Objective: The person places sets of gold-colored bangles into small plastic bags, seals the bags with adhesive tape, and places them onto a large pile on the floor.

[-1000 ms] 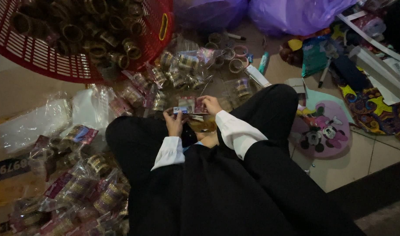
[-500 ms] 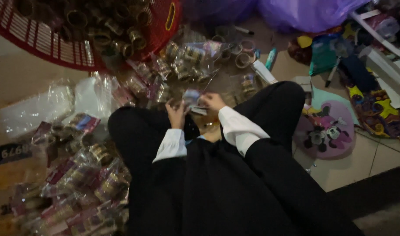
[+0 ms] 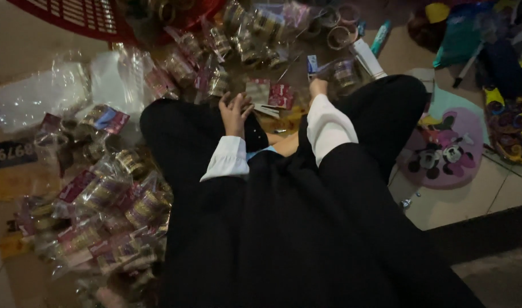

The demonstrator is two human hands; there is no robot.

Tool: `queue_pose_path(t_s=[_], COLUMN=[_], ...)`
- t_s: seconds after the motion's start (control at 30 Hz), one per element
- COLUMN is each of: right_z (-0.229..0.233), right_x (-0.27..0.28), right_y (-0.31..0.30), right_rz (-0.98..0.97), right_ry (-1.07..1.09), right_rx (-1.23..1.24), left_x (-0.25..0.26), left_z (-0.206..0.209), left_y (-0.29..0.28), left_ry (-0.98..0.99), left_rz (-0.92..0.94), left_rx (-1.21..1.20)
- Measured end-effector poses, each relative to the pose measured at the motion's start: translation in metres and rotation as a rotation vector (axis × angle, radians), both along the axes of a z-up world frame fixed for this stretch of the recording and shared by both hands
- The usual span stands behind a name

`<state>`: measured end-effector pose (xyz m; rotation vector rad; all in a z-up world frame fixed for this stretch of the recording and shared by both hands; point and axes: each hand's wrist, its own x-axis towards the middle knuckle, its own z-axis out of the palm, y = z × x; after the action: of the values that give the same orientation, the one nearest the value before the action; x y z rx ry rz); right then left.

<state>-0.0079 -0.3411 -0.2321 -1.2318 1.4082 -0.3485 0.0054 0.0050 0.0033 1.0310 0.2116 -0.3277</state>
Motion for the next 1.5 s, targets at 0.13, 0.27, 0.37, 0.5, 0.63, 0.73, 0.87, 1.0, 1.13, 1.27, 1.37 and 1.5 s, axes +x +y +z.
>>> queue_pose_path(t_s=[0.13,0.27,0.37,0.5,0.63,0.73,0.87,1.0,1.13,1.27,1.37,1.5], right_z=[0.052,0.142,0.060,0.162,0.296,0.262,0.251,0.230,0.290,0.351,0.356,0.362], right_x=[0.001,-0.022,-0.042,-0.025,-0.053,-0.050,-0.048,-0.044,-0.051,-0.065,-0.074,-0.076], right_y=[0.043,0.066,0.025,0.087,0.170,0.177,0.183,0.178,0.169,0.153,0.139,0.135], right_rz=[0.034,0.056,0.085,0.637,1.024,1.332,1.358,1.331,1.288,1.338,1.344,1.252], right_ry=[-0.013,-0.081,-0.046,-0.176,0.263,0.550,0.572,0.478,0.321,0.080,-0.074,-0.218], right_rx=[0.020,0.041,0.012,-0.432,-0.561,-0.869,-0.919,-0.842,-0.836,-0.733,-0.576,-0.346], left_x=[0.002,0.006,0.007,0.009,0.008,0.015,0.012,0.014,-0.001,0.007,0.006,-0.004], left_z=[0.007,0.021,0.015,0.012,0.006,-0.012,-0.002,-0.004,0.028,-0.001,-0.025,-0.076], left_y=[0.006,0.016,0.015,0.009,0.011,0.010,0.013,0.016,0.014,0.013,0.003,-0.013], left_ry=[0.011,0.081,0.064,-0.007,0.011,-0.026,-0.030,-0.071,-0.168,-0.245,-0.387,-0.433], left_rz=[0.019,0.010,-0.023,-0.064,-0.050,-0.079,-0.093,-0.106,-0.163,-0.191,-0.291,-0.611], left_rx=[-0.097,-0.205,-0.149,-0.090,-0.111,-0.087,-0.040,-0.017,0.082,0.095,0.270,0.514])
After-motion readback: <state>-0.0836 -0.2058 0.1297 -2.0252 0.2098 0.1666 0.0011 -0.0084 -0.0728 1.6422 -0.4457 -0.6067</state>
